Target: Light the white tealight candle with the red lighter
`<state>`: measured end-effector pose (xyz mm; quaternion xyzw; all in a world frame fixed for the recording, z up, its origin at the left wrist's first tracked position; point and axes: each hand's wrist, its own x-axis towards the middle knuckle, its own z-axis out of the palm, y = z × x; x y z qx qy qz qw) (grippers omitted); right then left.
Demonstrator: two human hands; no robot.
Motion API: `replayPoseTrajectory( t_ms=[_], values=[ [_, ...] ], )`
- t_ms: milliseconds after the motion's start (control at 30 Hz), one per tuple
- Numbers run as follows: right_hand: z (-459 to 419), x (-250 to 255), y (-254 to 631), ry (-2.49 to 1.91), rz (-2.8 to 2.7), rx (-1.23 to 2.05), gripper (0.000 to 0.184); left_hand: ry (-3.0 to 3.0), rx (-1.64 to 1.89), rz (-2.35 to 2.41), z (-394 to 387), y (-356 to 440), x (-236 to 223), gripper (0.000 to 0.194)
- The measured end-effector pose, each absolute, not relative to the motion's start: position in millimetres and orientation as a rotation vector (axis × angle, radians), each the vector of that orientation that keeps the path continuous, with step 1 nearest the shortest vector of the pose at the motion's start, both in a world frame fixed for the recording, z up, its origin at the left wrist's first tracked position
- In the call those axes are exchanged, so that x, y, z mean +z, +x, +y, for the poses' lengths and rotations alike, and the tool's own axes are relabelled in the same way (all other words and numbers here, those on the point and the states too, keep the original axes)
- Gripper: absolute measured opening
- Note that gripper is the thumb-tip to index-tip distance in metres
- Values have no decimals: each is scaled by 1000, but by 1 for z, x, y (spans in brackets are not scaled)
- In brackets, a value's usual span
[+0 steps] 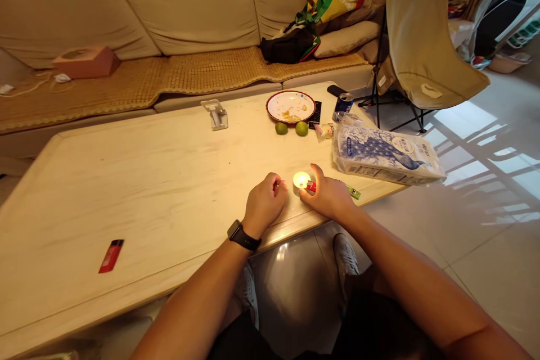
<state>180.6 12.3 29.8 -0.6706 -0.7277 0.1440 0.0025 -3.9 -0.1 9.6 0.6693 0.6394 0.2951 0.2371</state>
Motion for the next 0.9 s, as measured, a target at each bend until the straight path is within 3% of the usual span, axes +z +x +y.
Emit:
replayPoseTrajectory(
  t_ms=[900],
  values=[
    [9,22,221,-2206,-2252,348,72,1825,810,1753,0,-3,5,13]
  ],
)
